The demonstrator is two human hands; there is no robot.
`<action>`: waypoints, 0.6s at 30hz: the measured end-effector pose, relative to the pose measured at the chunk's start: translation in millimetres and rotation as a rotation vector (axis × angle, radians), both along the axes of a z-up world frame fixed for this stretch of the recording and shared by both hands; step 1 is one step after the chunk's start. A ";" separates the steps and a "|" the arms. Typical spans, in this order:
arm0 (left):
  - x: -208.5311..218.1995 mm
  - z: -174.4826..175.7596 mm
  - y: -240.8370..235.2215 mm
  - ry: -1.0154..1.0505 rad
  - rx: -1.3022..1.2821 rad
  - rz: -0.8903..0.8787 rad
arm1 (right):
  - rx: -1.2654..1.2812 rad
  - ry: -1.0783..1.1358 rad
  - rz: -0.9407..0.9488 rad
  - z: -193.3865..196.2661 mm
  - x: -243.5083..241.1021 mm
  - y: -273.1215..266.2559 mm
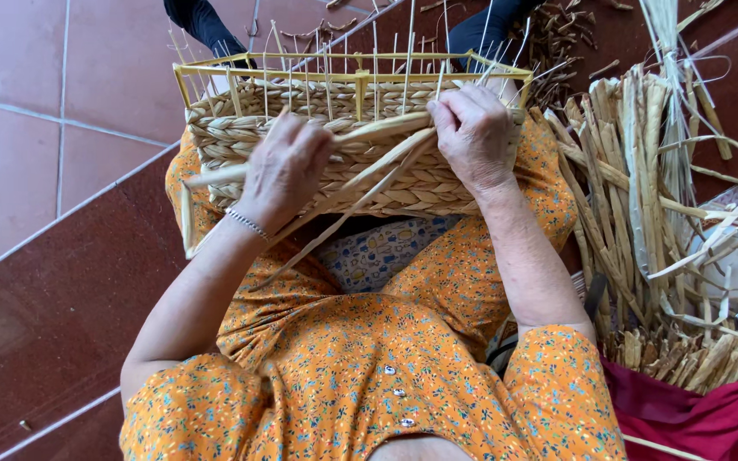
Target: The person weaves a rectangular basket using dried palm leaves, interlacing the strands through a frame held on their lap. They use shears to trim excess material and continue weaving the sides of the basket.
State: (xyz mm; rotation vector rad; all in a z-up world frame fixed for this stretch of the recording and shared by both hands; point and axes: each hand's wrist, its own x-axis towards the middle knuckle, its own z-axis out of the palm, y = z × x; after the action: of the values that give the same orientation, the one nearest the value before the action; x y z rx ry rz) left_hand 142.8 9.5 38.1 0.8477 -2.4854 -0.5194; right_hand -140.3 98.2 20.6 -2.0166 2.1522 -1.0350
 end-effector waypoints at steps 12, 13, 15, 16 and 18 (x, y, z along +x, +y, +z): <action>8.3 31.6 51.8 -0.508 0.083 -0.062 | 0.110 -0.075 0.296 22.2 2.0 -1.7; 16.4 41.4 46.7 -0.470 -0.013 -0.043 | 0.137 -0.104 0.356 33.8 -4.4 6.0; 19.7 63.7 25.1 -0.388 -0.187 0.010 | 0.168 -0.143 0.413 48.2 -4.7 4.7; 17.9 74.7 15.9 -0.348 -0.256 0.039 | 0.181 -0.160 0.407 51.8 -1.7 4.5; 7.6 92.0 5.9 -0.308 -0.400 0.136 | 0.177 -0.175 0.370 54.3 2.6 3.0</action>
State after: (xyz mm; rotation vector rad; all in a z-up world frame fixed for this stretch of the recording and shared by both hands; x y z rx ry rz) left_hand 150.4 15.4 130.1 0.9764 -2.6436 0.1680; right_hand -137.7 101.2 74.9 -2.0462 1.6384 -0.8937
